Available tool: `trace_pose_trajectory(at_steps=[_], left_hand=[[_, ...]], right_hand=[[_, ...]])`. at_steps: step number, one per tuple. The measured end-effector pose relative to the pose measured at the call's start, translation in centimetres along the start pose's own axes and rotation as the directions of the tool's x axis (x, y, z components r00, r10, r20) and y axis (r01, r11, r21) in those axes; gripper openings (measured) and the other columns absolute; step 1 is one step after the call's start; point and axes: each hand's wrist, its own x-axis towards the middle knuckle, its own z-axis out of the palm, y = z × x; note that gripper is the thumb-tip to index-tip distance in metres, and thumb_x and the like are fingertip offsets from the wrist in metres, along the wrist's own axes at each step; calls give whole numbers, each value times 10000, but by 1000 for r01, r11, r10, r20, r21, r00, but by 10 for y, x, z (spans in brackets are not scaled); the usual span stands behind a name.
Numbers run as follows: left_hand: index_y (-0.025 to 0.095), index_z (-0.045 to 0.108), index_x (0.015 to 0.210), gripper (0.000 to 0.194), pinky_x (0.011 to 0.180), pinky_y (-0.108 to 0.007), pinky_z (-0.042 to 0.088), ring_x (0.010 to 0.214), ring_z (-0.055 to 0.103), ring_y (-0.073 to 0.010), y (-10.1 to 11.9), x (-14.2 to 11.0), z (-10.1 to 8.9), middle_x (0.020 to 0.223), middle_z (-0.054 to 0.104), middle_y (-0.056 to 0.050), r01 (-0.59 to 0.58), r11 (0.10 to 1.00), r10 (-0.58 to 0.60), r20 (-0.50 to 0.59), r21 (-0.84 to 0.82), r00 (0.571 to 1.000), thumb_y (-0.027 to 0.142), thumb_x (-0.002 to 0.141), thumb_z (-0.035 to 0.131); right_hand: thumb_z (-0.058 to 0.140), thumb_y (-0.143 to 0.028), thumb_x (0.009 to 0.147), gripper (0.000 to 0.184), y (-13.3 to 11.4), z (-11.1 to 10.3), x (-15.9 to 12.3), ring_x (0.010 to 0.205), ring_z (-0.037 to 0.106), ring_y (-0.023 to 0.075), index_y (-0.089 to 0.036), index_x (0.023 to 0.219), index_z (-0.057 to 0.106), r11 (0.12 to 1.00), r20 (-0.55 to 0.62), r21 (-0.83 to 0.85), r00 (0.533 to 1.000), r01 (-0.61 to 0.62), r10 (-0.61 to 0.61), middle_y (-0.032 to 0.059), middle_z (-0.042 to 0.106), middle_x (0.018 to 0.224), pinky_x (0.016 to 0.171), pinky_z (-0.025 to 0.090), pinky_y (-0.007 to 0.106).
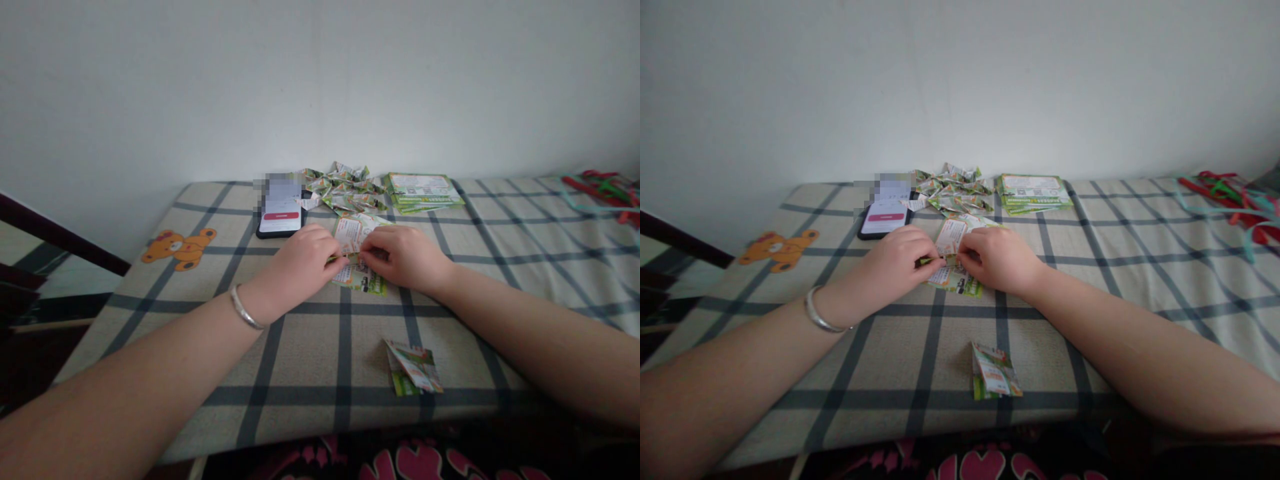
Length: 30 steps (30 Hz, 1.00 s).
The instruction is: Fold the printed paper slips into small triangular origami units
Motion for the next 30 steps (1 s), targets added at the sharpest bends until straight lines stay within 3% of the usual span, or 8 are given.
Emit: trace_pose_trajectory(at_steps=[8, 14, 23, 30], left_hand=[[156, 578, 696, 184, 737, -338, 441, 804, 543, -198, -1, 0, 3, 748, 590, -30, 65, 997, -66, -2, -38, 998, 230, 838, 668], [153, 569, 684, 192, 750, -341, 452, 812, 537, -206, 5, 1, 1, 741, 577, -41, 7, 999, -6, -19, 40, 1000, 198, 858, 635], [157, 543, 702, 188, 773, -346, 458, 826, 550, -197, -1, 1, 3, 766, 585, -30, 48, 999, -48, 6, -19, 999, 196, 862, 633], [155, 538, 727, 168, 798, -352, 470, 846, 540, -194, -2, 1, 4, 795, 578, -31, 44, 996, -41, 33, -77, 999, 179, 873, 616]], right_hand=[[599, -211, 823, 98, 1, 2, 1, 653, 493, 127, -158, 774, 664, 997, 24, 56, 999, -48, 47, 25, 606, 708, 610, 321, 244], [614, -305, 878, 149, 2, 5, 3, 758, 543, 154, -167, 840, 657, 994, 51, 89, 997, -60, 55, 42, 634, 815, 652, 348, 248], [625, -268, 836, 115, 2, 6, 6, 624, 486, 115, -176, 771, 646, 980, 67, 118, 986, -160, 153, 2, 613, 698, 572, 295, 240], [630, -263, 838, 110, 3, 7, 6, 638, 507, 112, -170, 778, 638, 978, 70, 144, 988, -149, 140, 3, 625, 718, 580, 313, 235]])
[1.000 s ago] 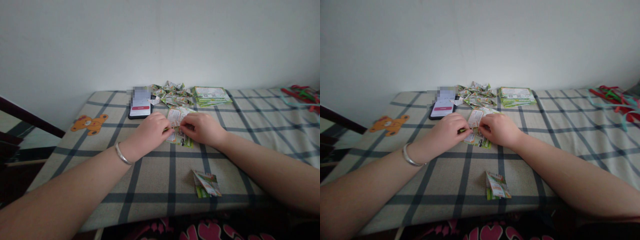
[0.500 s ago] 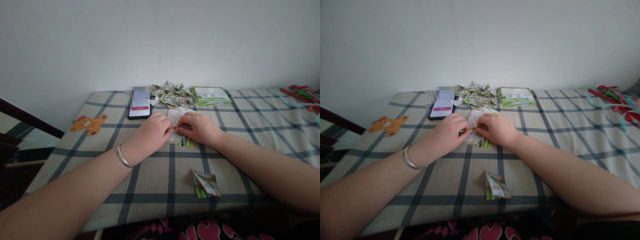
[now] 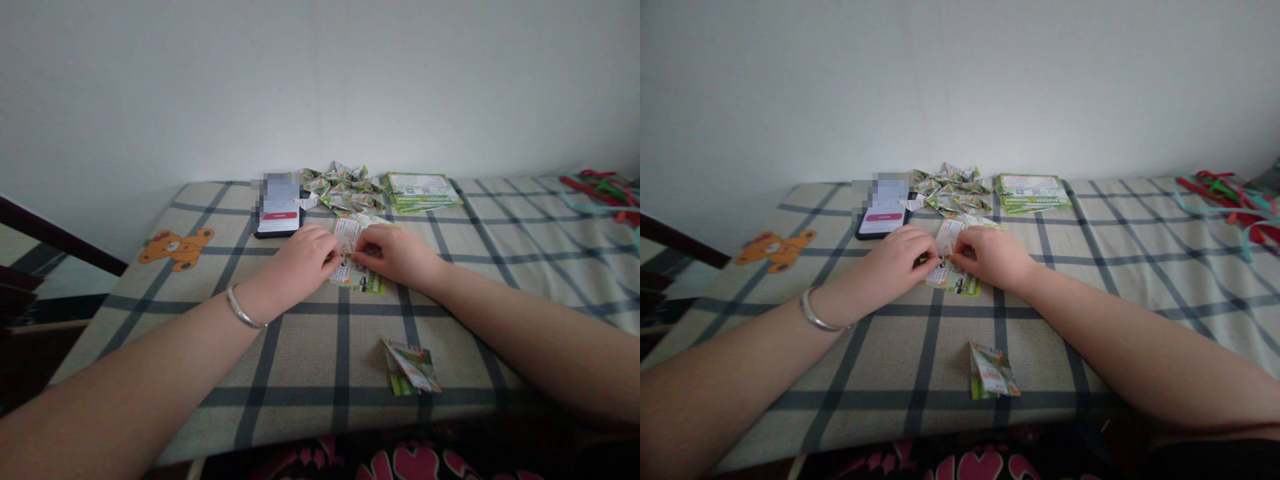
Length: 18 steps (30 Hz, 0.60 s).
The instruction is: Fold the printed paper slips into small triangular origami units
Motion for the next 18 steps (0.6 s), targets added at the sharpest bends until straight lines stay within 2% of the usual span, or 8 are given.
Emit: trace_pose_trajectory(at_steps=[4, 8, 12, 18], left_hand=[[149, 561, 762, 136, 852, -373, 474, 887, 537, -200, 0, 0, -1, 830, 586, -39, -28, 1000, 28, 9, -11, 1000, 176, 892, 589], [136, 610, 867, 23, 909, -391, 469, 962, 545, -216, -2, -1, -1, 907, 617, -59, -43, 999, 42, -14, -21, 999, 142, 881, 593], [163, 649, 978, 131, 946, -393, 461, 1006, 555, -211, -6, -1, 2, 969, 644, -46, -99, 994, 98, -15, -47, 995, 109, 879, 582], [154, 684, 943, 116, 944, -404, 481, 971, 590, -210, -10, 0, -1, 941, 683, -46, -146, 987, 144, -31, -66, 989, 114, 862, 610]], right_hand=[[644, -259, 828, 96, 0, -1, -1, 645, 519, 115, -171, 790, 654, 1000, -7, 5, 1000, -13, 13, 5, 634, 723, 582, 325, 235], [655, -248, 815, 76, 1, -2, -2, 644, 534, 114, -180, 840, 681, 999, -3, 30, 999, -39, 40, 0, 646, 725, 582, 341, 230], [636, -251, 837, 127, 2, -4, -5, 635, 527, 111, -218, 933, 712, 1000, -6, 13, 1000, -1, 1, -13, 631, 713, 584, 342, 229], [639, -231, 840, 80, 1, -6, -9, 663, 531, 120, -205, 890, 695, 997, -26, -77, 999, 27, -29, 9, 637, 771, 598, 350, 236]])
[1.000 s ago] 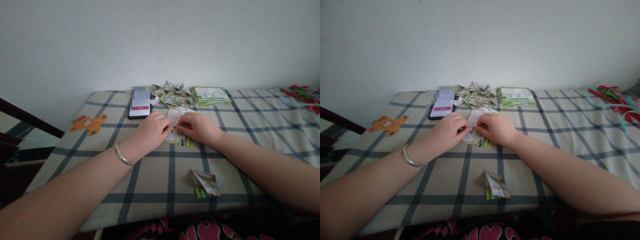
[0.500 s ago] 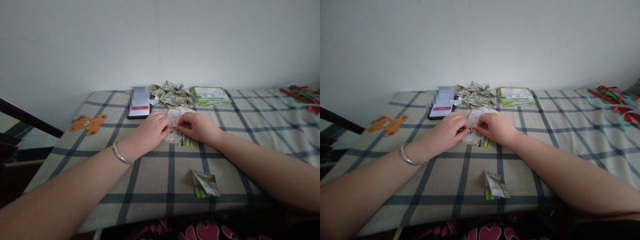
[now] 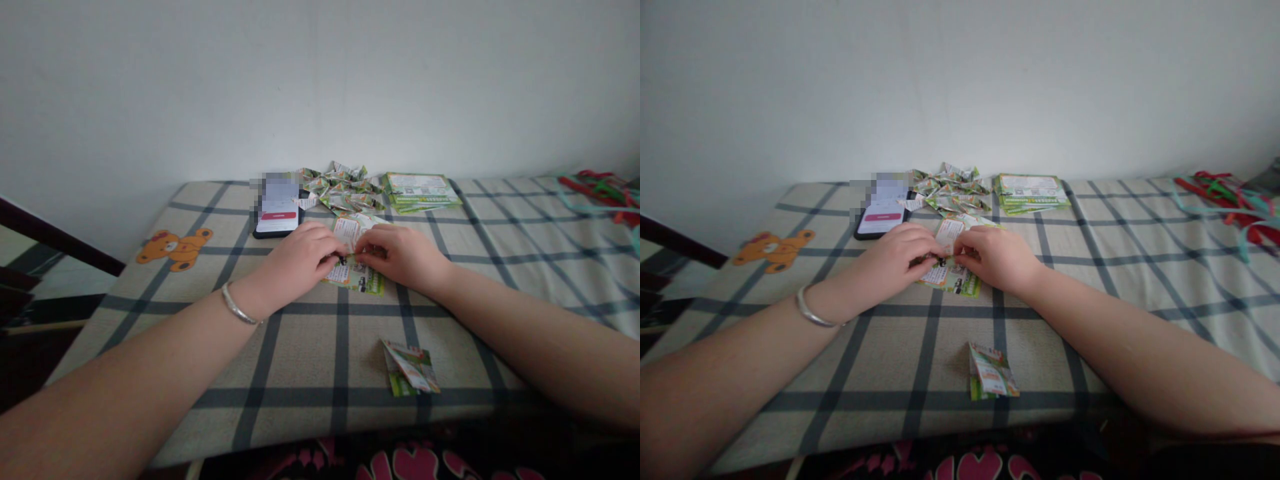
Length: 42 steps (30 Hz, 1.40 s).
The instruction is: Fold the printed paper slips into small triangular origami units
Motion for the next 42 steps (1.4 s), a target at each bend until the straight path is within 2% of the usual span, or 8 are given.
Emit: trace_pose_trajectory(at_steps=[7, 11, 17, 22, 24, 27, 33, 42], left_hand=[[182, 704, 1022, 171, 971, -409, 489, 1074, 581, -222, 6, -1, -5, 1024, 695, -59, -91, 994, 89, 37, 55, 995, 183, 901, 583], [184, 720, 1024, 198, 980, -424, 494, 1094, 575, -228, 10, -1, -5, 1045, 687, -73, -74, 993, 69, 60, 93, 996, 191, 924, 549], [180, 717, 1038, 198, 1054, -424, 461, 1149, 568, -216, 8, -2, -2, 1131, 690, -55, -89, 992, 85, 44, 92, 995, 190, 919, 560], [183, 712, 1057, 213, 1055, -432, 461, 1174, 560, -231, 9, -2, -4, 1094, 713, -39, -87, 990, 79, 71, 115, 994, 195, 927, 544], [173, 707, 1061, 209, 1058, -422, 459, 1156, 568, -227, 10, -1, -5, 1095, 710, -42, -91, 989, 83, 77, 115, 994, 190, 923, 551], [169, 699, 1063, 202, 1052, -427, 462, 1142, 574, -230, 11, -1, -6, 1102, 704, -48, -87, 989, 78, 80, 120, 994, 193, 920, 558], [177, 694, 1056, 197, 1035, -423, 471, 1150, 570, -233, 13, -2, -6, 1087, 701, -48, -79, 990, 69, 85, 115, 994, 199, 928, 546], [176, 679, 1072, 198, 1025, -432, 474, 1154, 567, -239, 12, -3, -4, 1107, 689, -56, -76, 990, 65, 91, 123, 994, 185, 919, 553]], right_hand=[[579, -200, 896, 145, 9, -4, 1, 868, 601, 186, -191, 969, 704, 991, 4, -41, 992, 128, -128, 56, 692, 942, 761, 425, 284], [592, -197, 885, 134, 13, -5, 3, 820, 600, 171, -188, 931, 718, 989, 8, 3, 989, 148, -148, 48, 690, 902, 756, 438, 278], [590, -211, 892, 165, 12, -7, 2, 838, 601, 188, -174, 936, 744, 977, -5, -53, 979, 205, -205, 75, 677, 894, 758, 442, 298], [584, -199, 892, 171, 13, -9, 1, 846, 603, 187, -172, 947, 744, 978, 8, -25, 978, 208, -208, 78, 681, 911, 777, 447, 303], [590, -174, 877, 162, 14, -9, 2, 841, 604, 179, -168, 941, 739, 986, -1, 4, 986, 168, -168, 74, 686, 897, 784, 446, 297], [626, -177, 839, 155, 16, -9, 4, 734, 592, 149, -172, 950, 734, 996, 14, 78, 999, 32, -33, 40, 685, 807, 710, 438, 268], [598, -186, 820, 154, 24, -13, 5, 622, 557, 117, -192, 891, 734, 977, 104, 146, 985, -154, 139, 6, 694, 757, 596, 404, 241], [594, -174, 803, 125, 27, -18, 4, 579, 522, 108, -195, 827, 715, 978, 134, 123, 979, -168, 152, -14, 644, 676, 558, 384, 234]])
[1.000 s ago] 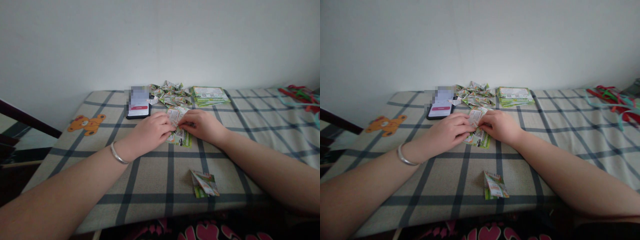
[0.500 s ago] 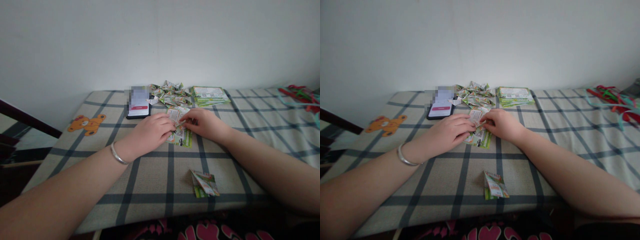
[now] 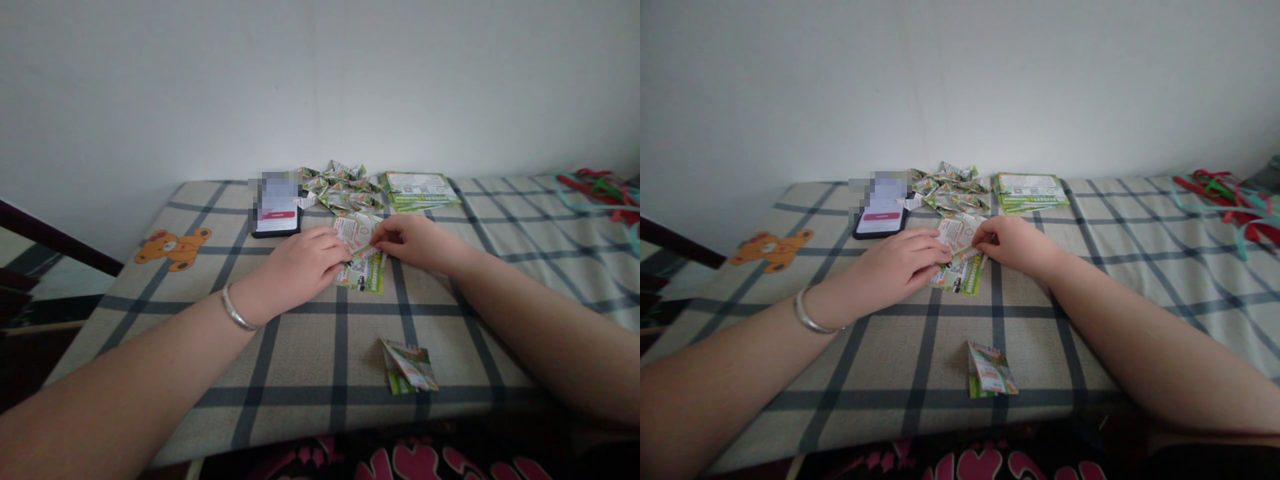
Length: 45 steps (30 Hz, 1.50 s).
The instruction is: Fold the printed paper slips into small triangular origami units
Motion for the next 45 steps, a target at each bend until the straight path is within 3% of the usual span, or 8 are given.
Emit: trace_pose_trajectory(at_steps=[4, 7, 11, 14, 21, 27, 35, 45], left_hand=[[167, 679, 1074, 201, 1029, -435, 474, 1148, 570, -240, 1, 0, -1, 1098, 691, -58, 3, 1000, -3, 8, 8, 1000, 182, 918, 554], [170, 684, 1055, 187, 1034, -434, 472, 1149, 569, -238, 1, 1, 0, 1095, 691, -56, 0, 1000, 0, -3, 6, 1000, 184, 908, 570], [168, 684, 1043, 178, 1029, -434, 477, 1140, 578, -234, 1, 2, 0, 1088, 690, -64, 6, 1000, -6, 0, -1, 1000, 196, 913, 565], [155, 679, 1037, 173, 1030, -428, 482, 1139, 586, -233, 3, 3, -2, 1104, 684, -80, 10, 1000, -10, 18, 3, 1000, 189, 906, 572], [112, 662, 1015, 155, 1059, -415, 471, 1224, 564, -244, 2, 3, -2, 1140, 671, -119, -21, 1000, 21, -1, -5, 1000, 152, 899, 568], [145, 682, 1010, 175, 933, -375, 537, 1028, 649, -213, 3, 3, -4, 1101, 683, -79, -1, 998, 7, 81, -65, 997, 111, 880, 569], [173, 701, 1013, 221, 910, -351, 538, 1027, 651, -203, 1, 1, -10, 1138, 673, -71, -29, 995, 41, 125, -99, 991, 135, 904, 513], [158, 695, 981, 244, 918, -404, 545, 1041, 648, -240, 7, 2, -15, 1145, 663, -82, 5, 999, 2, 183, -36, 983, 73, 843, 512]], right_hand=[[601, -163, 813, 132, 1, -1, -1, 630, 552, 126, -181, 884, 711, 997, -28, -58, 998, 51, -53, 5, 643, 715, 603, 419, 247], [591, -144, 833, 158, 0, -2, -4, 845, 592, 184, -182, 911, 723, 946, -104, -202, 955, 253, -277, 62, 668, 893, 776, 454, 308], [565, -153, 878, 196, -9, -3, -8, 885, 596, 204, -203, 920, 749, 836, 5, -287, 874, 467, -487, 71, 704, 949, 820, 452, 343], [525, -158, 915, 236, -17, -1, -10, 895, 609, 197, -199, 1010, 737, 801, 79, -272, 842, 533, -533, 69, 722, 985, 816, 464, 338], [481, -131, 932, 271, -23, 6, -12, 947, 637, 201, -182, 1019, 732, 775, 87, -304, 826, 554, -557, 75, 723, 1041, 835, 490, 328], [497, -143, 938, 255, -26, 6, -12, 932, 642, 190, -204, 1010, 734, 783, 124, -326, 846, 529, -519, 61, 719, 1027, 810, 484, 305], [485, -155, 950, 250, -24, 7, -14, 902, 638, 189, -185, 997, 728, 779, 116, -356, 852, 516, -511, 65, 713, 1005, 764, 466, 302], [524, -147, 930, 181, -31, 8, -15, 843, 601, 182, -177, 933, 703, 729, 168, -482, 868, 486, -468, 46, 684, 947, 663, 384, 293]])
